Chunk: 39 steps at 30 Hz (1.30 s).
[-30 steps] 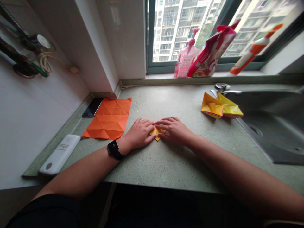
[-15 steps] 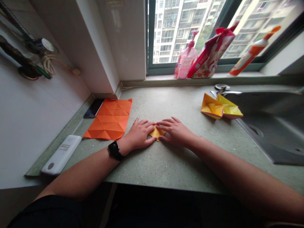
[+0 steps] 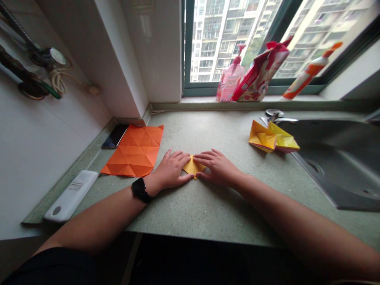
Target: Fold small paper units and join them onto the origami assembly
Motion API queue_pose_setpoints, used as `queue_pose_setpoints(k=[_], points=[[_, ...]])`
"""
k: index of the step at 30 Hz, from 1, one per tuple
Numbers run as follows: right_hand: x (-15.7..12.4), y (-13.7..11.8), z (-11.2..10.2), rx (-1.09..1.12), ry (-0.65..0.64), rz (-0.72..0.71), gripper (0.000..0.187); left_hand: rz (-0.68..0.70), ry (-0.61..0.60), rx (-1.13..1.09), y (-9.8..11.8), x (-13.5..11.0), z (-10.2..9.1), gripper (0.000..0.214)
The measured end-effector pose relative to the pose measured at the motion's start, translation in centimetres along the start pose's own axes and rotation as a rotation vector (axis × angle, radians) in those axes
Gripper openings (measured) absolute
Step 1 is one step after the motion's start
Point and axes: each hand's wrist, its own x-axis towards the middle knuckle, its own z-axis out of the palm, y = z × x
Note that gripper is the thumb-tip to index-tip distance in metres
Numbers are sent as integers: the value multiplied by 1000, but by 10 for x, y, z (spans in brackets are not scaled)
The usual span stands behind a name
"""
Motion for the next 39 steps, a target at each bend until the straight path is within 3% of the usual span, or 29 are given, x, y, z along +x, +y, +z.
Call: queue_pose_setpoints(k=[12, 26, 33, 39], points=[[3, 0, -4, -94, -75, 41, 62, -57, -119, 81, 1, 2, -2, 73], [4, 6, -1, -125, -79, 10, 67, -53, -91, 62, -5, 5, 4, 74], [2, 7, 3, -81, -62, 41, 68, -118, -63, 42, -1, 3, 1, 81], [0, 7, 1, -10, -26, 47, 63, -82, -22, -8, 1, 0, -1, 66]])
